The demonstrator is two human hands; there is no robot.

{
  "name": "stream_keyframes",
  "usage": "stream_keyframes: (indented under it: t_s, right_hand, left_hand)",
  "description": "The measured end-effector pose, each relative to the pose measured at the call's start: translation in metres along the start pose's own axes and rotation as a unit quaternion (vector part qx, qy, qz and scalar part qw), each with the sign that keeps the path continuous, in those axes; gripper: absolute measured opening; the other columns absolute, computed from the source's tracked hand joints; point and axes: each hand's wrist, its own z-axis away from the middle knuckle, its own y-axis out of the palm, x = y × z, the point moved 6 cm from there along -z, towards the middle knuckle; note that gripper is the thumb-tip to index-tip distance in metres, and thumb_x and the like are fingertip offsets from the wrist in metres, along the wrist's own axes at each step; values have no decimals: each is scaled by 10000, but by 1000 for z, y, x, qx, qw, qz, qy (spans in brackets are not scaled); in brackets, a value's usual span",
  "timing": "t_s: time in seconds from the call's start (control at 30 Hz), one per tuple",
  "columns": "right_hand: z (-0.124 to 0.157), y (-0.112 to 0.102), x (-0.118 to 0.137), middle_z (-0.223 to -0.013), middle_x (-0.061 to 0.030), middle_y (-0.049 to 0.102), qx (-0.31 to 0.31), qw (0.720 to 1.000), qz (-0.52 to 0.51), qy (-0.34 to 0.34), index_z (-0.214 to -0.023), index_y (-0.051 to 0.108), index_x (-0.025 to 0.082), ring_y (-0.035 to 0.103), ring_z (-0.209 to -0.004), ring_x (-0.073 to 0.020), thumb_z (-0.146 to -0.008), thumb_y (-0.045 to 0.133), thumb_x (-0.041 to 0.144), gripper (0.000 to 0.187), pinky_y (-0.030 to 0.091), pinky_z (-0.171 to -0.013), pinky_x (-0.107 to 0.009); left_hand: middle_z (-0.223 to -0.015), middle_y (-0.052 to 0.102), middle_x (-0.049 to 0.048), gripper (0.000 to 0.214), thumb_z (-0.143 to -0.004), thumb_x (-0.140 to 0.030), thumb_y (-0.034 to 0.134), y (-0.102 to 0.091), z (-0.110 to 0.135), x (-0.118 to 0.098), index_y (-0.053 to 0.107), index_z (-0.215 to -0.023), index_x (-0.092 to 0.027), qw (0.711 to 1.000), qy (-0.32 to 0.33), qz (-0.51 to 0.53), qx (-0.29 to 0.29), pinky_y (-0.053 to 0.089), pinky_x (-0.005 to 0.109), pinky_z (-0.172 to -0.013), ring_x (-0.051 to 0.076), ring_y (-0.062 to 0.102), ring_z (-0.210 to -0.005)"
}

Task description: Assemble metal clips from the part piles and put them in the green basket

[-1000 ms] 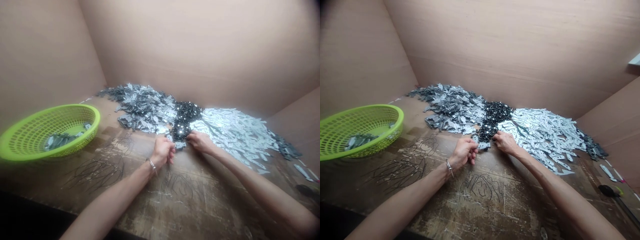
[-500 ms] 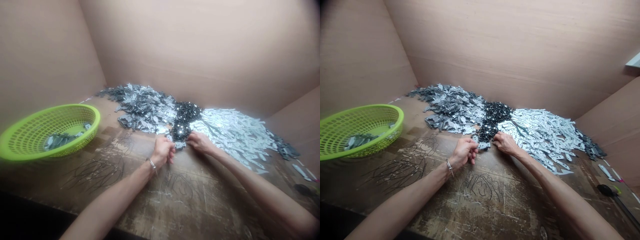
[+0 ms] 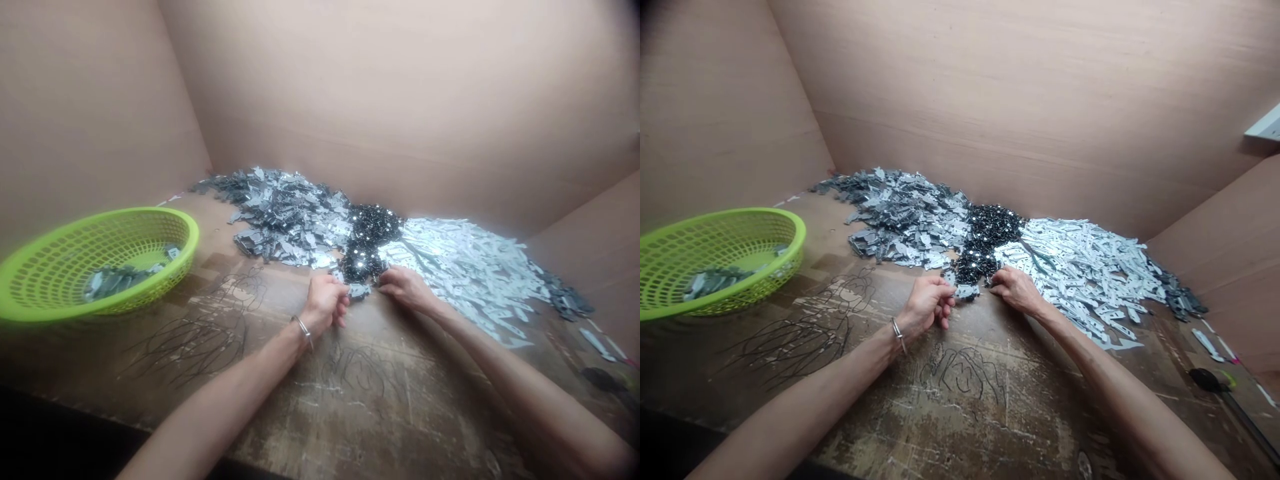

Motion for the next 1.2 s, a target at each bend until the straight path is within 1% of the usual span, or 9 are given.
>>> stream_keyframes:
  t_s: [0.33, 0.57, 0.67, 0.77, 0.83, 0.9, 1.0, 1.07, 1.2]
  right_hand:
    - [7, 0, -3, -718, -23, 544, -35, 998, -44, 21, -741, 610, 191, 490, -665, -137, -703, 520, 331, 171, 364, -594, -241]
    - [3, 2, 3, -704, -30, 548, -45, 998, -27, 33, -668, 585, 167, 486, -656, -136, -711, 494, 261, 137, 362, -589, -244]
    - [0, -10, 4, -690, -33, 557, -18, 997, -47, 61, -640, 583, 161, 488, -635, -137, -718, 482, 289, 181, 362, -566, -252]
    - [-1, -21, 10, -646, -24, 572, 57, 984, -136, 98, -628, 589, 154, 501, -603, -131, -707, 501, 322, 206, 371, -546, -249]
    - [0, -27, 18, -624, -18, 574, 84, 971, -195, 107, -654, 596, 150, 505, -587, -126, -701, 516, 330, 202, 378, -538, -245]
    - [2, -30, 30, -638, -19, 577, 77, 965, -238, 83, -674, 599, 146, 510, -597, -123, -693, 535, 329, 195, 386, -542, -241]
    - [4, -27, 54, -661, -19, 570, 45, 966, -253, -4, -677, 600, 147, 507, -614, -115, -688, 555, 317, 176, 389, -560, -235]
    - [6, -22, 66, -661, -17, 561, 26, 975, -217, -51, -675, 603, 153, 495, -607, -109, -700, 549, 303, 162, 377, -560, -230]
    - [6, -14, 79, -665, -16, 550, 14, 989, -119, -91, -690, 612, 172, 472, -593, -103, -741, 503, 293, 171, 342, -537, -220]
  left_hand:
    - [-463, 486, -9, 131, -594, -191, 541, 1, 1, 0, 424, -603, -132, 1000, -16, -6, -9, 362, 232, -243, 88, 418, -305]
    - [-471, 497, -5, 146, -604, -207, 551, 0, -2, 4, 427, -612, -130, 1000, -8, -6, -3, 356, 208, -255, 84, 430, -308]
    - [-473, 502, -5, 152, -609, -210, 557, 1, 0, 4, 429, -613, -128, 1000, -14, -9, 7, 356, 200, -258, 82, 437, -315]
    - [-459, 498, -1, 140, -626, -199, 544, 5, 5, 2, 433, -600, -119, 998, -47, -14, 24, 351, 196, -260, 77, 428, -308]
    - [-447, 489, -2, 130, -641, -192, 530, 9, 8, 1, 441, -594, -111, 996, -74, -17, 39, 340, 194, -258, 72, 412, -295]
    - [-430, 474, -11, 123, -649, -186, 521, 11, 11, 1, 443, -591, -109, 994, -95, -17, 50, 322, 189, -253, 67, 394, -281]
    - [-410, 459, -25, 120, -653, -177, 514, 13, 14, 2, 435, -585, -118, 992, -110, -13, 56, 295, 178, -250, 61, 377, -269]
    - [-398, 450, -31, 125, -656, -177, 511, 13, 14, 2, 431, -579, -120, 992, -114, -13, 53, 278, 168, -252, 53, 364, -263]
    - [-384, 435, -36, 139, -659, -194, 517, 12, 15, 2, 432, -576, -123, 992, -113, -11, 47, 244, 161, -255, 45, 341, -254]
